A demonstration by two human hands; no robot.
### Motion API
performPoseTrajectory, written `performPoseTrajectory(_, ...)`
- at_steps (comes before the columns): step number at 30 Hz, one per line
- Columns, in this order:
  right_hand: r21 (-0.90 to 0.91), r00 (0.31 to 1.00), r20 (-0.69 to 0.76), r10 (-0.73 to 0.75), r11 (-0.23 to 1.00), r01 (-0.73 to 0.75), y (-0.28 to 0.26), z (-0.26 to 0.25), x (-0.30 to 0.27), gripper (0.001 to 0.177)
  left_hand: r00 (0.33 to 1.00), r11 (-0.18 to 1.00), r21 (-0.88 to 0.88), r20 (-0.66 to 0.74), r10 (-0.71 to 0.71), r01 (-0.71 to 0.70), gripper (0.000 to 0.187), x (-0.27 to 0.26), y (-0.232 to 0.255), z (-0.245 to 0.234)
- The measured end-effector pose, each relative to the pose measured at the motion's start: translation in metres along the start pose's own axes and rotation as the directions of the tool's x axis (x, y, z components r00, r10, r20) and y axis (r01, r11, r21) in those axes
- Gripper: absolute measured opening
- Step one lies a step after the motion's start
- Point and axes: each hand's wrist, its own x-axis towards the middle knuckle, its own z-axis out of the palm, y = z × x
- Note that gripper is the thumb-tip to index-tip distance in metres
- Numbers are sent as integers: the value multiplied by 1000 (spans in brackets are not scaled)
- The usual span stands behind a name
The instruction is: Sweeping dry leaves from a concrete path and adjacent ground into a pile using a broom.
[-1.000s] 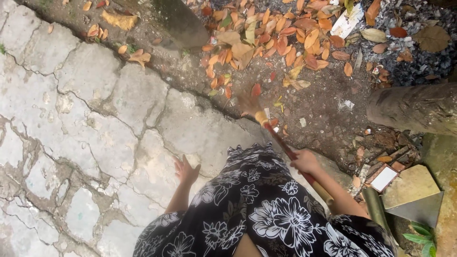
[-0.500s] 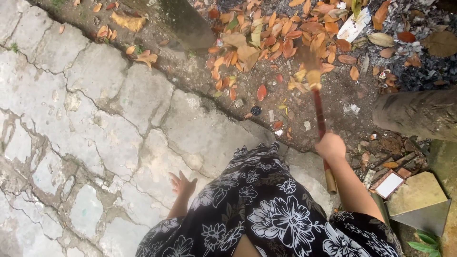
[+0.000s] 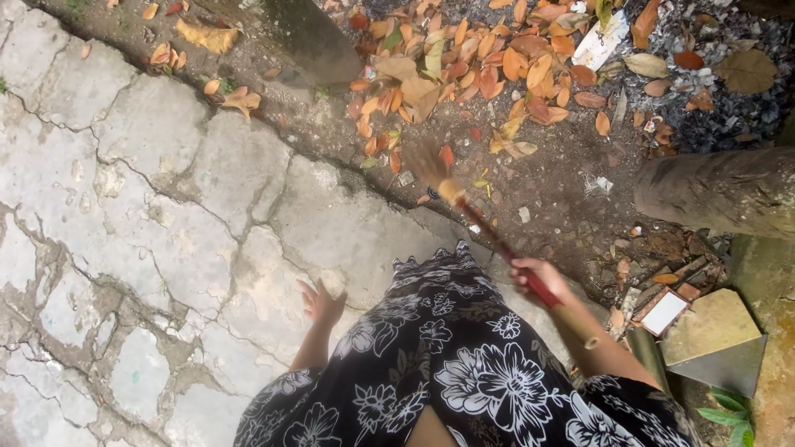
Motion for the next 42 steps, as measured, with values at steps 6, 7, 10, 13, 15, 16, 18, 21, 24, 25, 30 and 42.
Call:
performPoseTrajectory(6,580,969,208,131,781,-230,7,39,-6,18,998,998,39,-18,57,-57,92,-6,8,-8)
performPoseTrajectory(7,590,986,135,98,791,-160,8,35,-4,20,998,998,37,-10,59,-59,93,-7,5,-9)
performPoseTrajectory(10,567,999,14,31,823,-34,10,24,4,23,999,998,39,-13,41,-41,92,-11,-6,-10)
performPoseTrajectory(13,391,990,-93,-102,911,131,23,20,21,26,1000,999,41,-5,-14,14,94,-13,-26,-8)
performPoseTrajectory(15,237,967,-141,-215,941,243,22,20,21,29,999,998,41,8,-39,38,97,-13,-34,-5)
performPoseTrajectory(16,164,956,-163,-245,949,271,15,21,13,30,998,997,55,10,-56,55,97,-14,-36,-4)
performPoseTrajectory(18,89,944,-184,-274,952,294,4,15,1,32,997,995,69,13,-74,73,96,-16,-42,-2)
performPoseTrajectory(21,35,942,-138,-307,949,314,-8,-3,-12,49,998,996,81,52,-47,43,98,-13,-42,0)
performPoseTrajectory(24,21,961,-53,-272,962,273,-10,-2,-21,42,997,996,62,23,-70,68,98,-9,-38,0)
performPoseTrajectory(25,-15,973,-4,-231,973,231,-6,2,-19,43,999,998,41,24,-38,37,97,-7,-36,0)
performPoseTrajectory(30,-145,983,98,-158,974,171,10,77,8,38,1000,1000,-8,-8,-9,9,93,-2,-20,1)
performPoseTrajectory(42,-410,1000,21,-19,912,25,-30,114,200,18,999,999,4,35,-40,40,91,12,-60,4)
